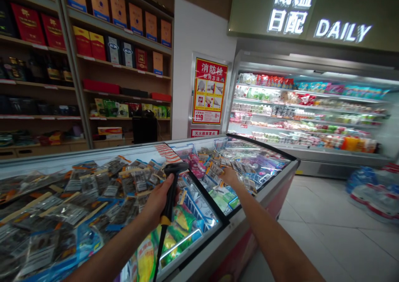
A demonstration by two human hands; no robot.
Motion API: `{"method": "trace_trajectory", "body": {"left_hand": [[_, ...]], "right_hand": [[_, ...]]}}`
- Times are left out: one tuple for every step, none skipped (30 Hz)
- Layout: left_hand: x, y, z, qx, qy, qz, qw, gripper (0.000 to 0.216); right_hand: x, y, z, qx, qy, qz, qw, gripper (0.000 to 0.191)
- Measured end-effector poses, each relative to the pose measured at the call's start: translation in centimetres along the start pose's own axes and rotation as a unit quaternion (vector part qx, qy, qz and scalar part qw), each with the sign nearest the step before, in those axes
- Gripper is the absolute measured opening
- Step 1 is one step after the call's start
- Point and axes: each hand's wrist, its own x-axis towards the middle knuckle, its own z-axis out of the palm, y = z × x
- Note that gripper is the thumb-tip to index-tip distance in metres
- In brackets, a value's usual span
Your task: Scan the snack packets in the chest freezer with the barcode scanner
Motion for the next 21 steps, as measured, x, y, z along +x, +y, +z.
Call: {"method": "trace_trajectory", "body": {"left_hand": [[-0.1,0.0,0.0,-0.001,-0.003,-0.001,1.0,0.037],[-0.3,0.1,0.1,-0.001,-0.002,-0.001,1.0,0.037],[-0.4,0.1,0.2,0.001,0.0,-0.002,1.0,0.037],[-0.6,0.2,0.4,0.001,0.003,-0.004,1.0,0.036],[-0.8,0.2,0.6,0.001,0.003,-0.004,1.0,0.036],[-0.9,0.3,0.7,-0.001,0.001,-0.005,1.0,0.035],[-1.1,0.3,0.9,-0.004,-0.001,-0.005,1.0,0.035],[-1.3,0.3,1.0,-0.008,-0.005,-0.007,1.0,0.034],[-1.4,0.3,1.1,-0.012,-0.009,-0.009,1.0,0.034],[-1.5,0.3,1.2,-0.016,-0.01,-0.012,1.0,0.033],[-1.6,0.2,1.2,-0.017,-0.01,-0.016,1.0,0.033],[-1.7,0.2,1.2,-0.017,-0.009,-0.019,1.0,0.033],[-1.8,0.1,1.2,-0.016,-0.009,-0.021,1.0,0.033],[-1.8,0.1,1.2,-0.014,-0.007,-0.023,1.0,0.034],[-1.8,0.1,1.2,-0.012,-0.006,-0.025,1.0,0.034],[-1.8,0.1,1.2,-0.01,-0.005,-0.028,1.0,0.034],[-1.7,0.1,1.3,-0.008,-0.004,-0.031,0.999,0.035],[-1.7,0.1,1.3,-0.007,-0.006,-0.033,0.999,0.036],[-1.7,0.2,1.4,-0.005,-0.009,-0.036,0.999,0.037],[-1.7,0.2,1.5,-0.003,-0.012,-0.038,0.999,0.038],[-1.6,0.3,1.5,-0.004,-0.017,-0.037,0.999,0.038]], "right_hand": [[-0.4,-0.1,0.2,0.06,-0.014,0.014,0.998,0.013],[-0.8,-0.2,0.5,0.129,-0.025,0.025,0.991,0.012],[-1.4,-0.4,1.0,0.203,-0.036,0.033,0.978,0.014],[-1.9,-0.7,1.5,0.272,-0.047,0.04,0.96,0.018],[-2.5,-0.9,2.2,0.331,-0.056,0.044,0.941,0.022],[-3.0,-1.2,2.9,0.377,-0.062,0.047,0.923,0.025],[-3.6,-1.5,3.6,0.41,-0.064,0.048,0.908,0.028],[-4.0,-1.7,4.2,0.434,-0.064,0.049,0.897,0.028],[-4.5,-1.9,4.8,0.451,-0.062,0.049,0.889,0.028],[-4.9,-2.1,5.4,0.464,-0.06,0.046,0.883,0.027],[-5.2,-2.2,5.8,0.473,-0.058,0.041,0.878,0.025],[-5.4,-2.2,6.2,0.481,-0.056,0.035,0.874,0.024],[-5.7,-2.2,6.5,0.486,-0.052,0.029,0.872,0.023],[-5.8,-2.2,6.7,0.489,-0.047,0.026,0.871,0.023],[-5.9,-2.2,6.8,0.489,-0.041,0.025,0.871,0.023],[-6.0,-2.2,6.9,0.487,-0.037,0.024,0.872,0.022],[-6.0,-2.2,7.0,0.484,-0.034,0.023,0.874,0.022],[-6.0,-2.1,7.0,0.48,-0.031,0.021,0.876,0.022],[-6.0,-2.1,7.0,0.476,-0.03,0.018,0.879,0.023],[-6.0,-2.1,7.1,0.472,-0.029,0.014,0.881,0.024],[-5.9,-2.0,7.2,0.469,-0.028,0.011,0.883,0.025]]}}
